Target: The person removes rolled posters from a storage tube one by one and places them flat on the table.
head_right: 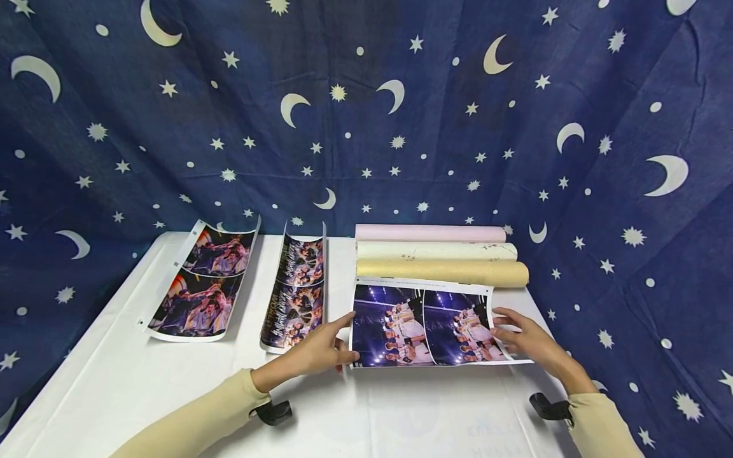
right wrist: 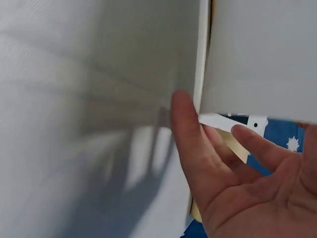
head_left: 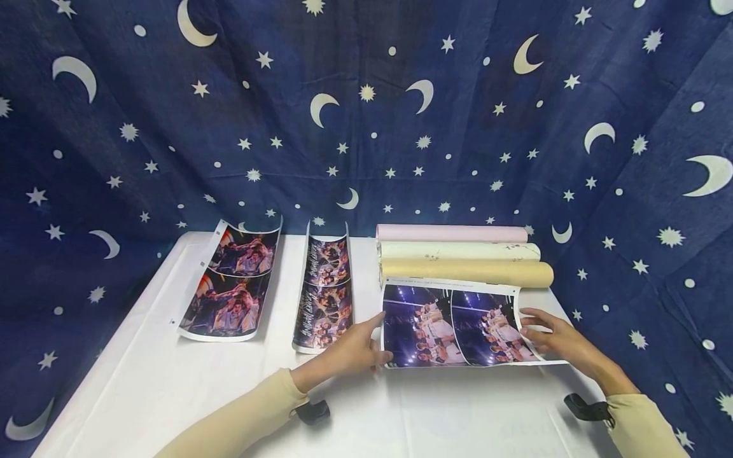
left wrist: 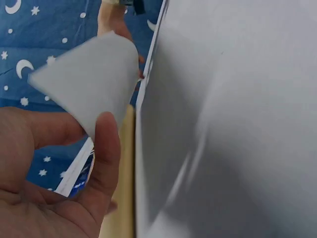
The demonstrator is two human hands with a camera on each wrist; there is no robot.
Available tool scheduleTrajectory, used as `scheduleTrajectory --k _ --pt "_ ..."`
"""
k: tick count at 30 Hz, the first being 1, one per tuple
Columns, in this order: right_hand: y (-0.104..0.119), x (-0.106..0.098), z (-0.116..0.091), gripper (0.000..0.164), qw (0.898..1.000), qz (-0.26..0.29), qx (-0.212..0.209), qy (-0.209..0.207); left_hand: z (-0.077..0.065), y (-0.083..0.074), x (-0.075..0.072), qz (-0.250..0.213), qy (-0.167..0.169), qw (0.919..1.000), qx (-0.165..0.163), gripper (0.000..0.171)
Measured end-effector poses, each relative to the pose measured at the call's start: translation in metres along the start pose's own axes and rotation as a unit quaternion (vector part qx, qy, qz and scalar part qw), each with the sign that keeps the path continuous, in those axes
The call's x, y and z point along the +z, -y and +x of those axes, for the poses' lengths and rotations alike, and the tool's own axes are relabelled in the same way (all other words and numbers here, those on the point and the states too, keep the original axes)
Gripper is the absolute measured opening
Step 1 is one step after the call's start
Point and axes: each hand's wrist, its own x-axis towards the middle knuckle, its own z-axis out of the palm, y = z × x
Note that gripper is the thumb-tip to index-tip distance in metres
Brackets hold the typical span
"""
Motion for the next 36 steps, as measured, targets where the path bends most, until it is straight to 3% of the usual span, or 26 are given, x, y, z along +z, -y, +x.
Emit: scheduleTrajectory --k 6,11,16,24,31,36 --pt "-0.004 -0.002 -0.001 0.066 1.0 0.019 0.005 0.012 0.001 0.005 0.018 0.0 -0.003 0.9999 -0.012 0.096" --pt "-0.007 -0.001 0.002 0.067 1.0 0.013 0.023 0.014 0.001 0.009 0.029 -0.032 0.004 0.999 -0.03 0.096" --pt "-0.009 -0.002 0.005 0.065 1.0 0.008 0.022 0.01 0.004 0.011 0.033 -0.045 -0.001 0.9979 -0.047 0.097" --pt "-0.011 -0.002 0.012 0.064 1.0 0.008 0.004 0.002 0.012 0.015 0.036 -0.049 -0.017 0.9979 -0.039 0.096" --pt "-0.009 0.0 0.015 0.066 0.999 0.03 -0.012 -0.005 0.005 0.012 0.031 0.014 -0.027 0.9986 -0.043 0.087" --pt "-0.004 -0.002 0.012 0.064 1.0 -0.001 -0.016 -0.018 -0.004 0.007 0.026 0.034 -0.039 0.9984 -0.024 0.082"
